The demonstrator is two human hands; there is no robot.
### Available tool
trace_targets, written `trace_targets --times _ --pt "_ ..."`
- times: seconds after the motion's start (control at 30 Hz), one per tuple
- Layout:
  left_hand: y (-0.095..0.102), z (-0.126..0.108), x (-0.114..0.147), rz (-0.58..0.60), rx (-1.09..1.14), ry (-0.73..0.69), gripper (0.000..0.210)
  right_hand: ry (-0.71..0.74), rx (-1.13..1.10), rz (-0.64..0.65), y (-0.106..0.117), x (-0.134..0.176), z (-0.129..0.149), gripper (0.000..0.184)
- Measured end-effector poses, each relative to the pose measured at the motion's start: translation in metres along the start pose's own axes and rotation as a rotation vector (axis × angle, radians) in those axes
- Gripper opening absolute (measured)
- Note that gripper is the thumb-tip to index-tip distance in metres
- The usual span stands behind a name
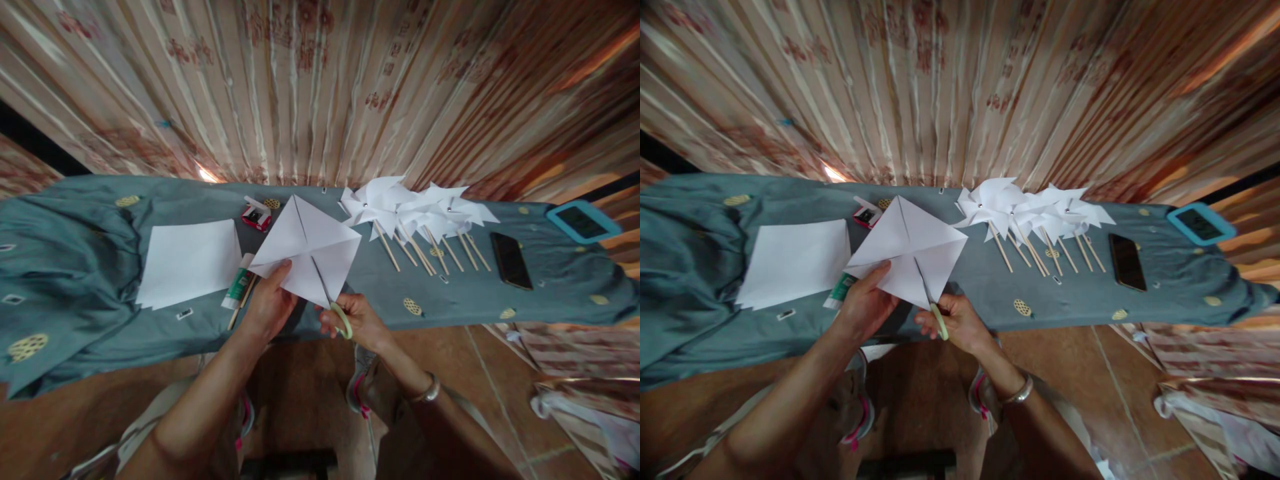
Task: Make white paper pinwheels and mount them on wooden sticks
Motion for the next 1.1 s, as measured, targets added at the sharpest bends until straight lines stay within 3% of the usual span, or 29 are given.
trace_targets --times 0.27,0.53,0.77,0.87,1.0,1.1 --pt "-0.001 -0.001 0.001 -0.001 0.011 0.000 0.026 -0.021 -0.012 -0.015 0.001 0.001 -0.002 0.048" --pt "0.007 -0.010 -0.008 -0.004 0.011 -0.015 0.024 -0.141 -0.009 0.123 -0.001 0.011 -0.007 0.056" --pt "0.021 -0.035 -0.013 -0.077 0.023 -0.071 0.025 -0.187 0.065 0.270 0.037 0.037 0.003 0.063" --pt "0.022 -0.031 -0.010 -0.082 -0.040 -0.017 0.020 -0.018 0.034 0.104 0.066 0.037 0.017 0.058" --pt "0.019 -0.009 -0.005 -0.024 -0.161 0.070 0.020 0.260 0.073 -0.400 0.100 0.034 0.034 0.046" --pt "0.015 0.011 0.000 0.066 -0.252 0.126 0.017 0.278 0.090 -0.481 0.100 0.025 0.034 0.051"
Point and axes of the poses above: each hand's wrist, its own x-axis away from the middle knuckle, its own y-axis out of the back of the hand, z = x × y, the point moved 6 cm from there along -x, towards the middle knuckle, and after that the axes turned 5 degrees about -x, right-handed, at the moved point
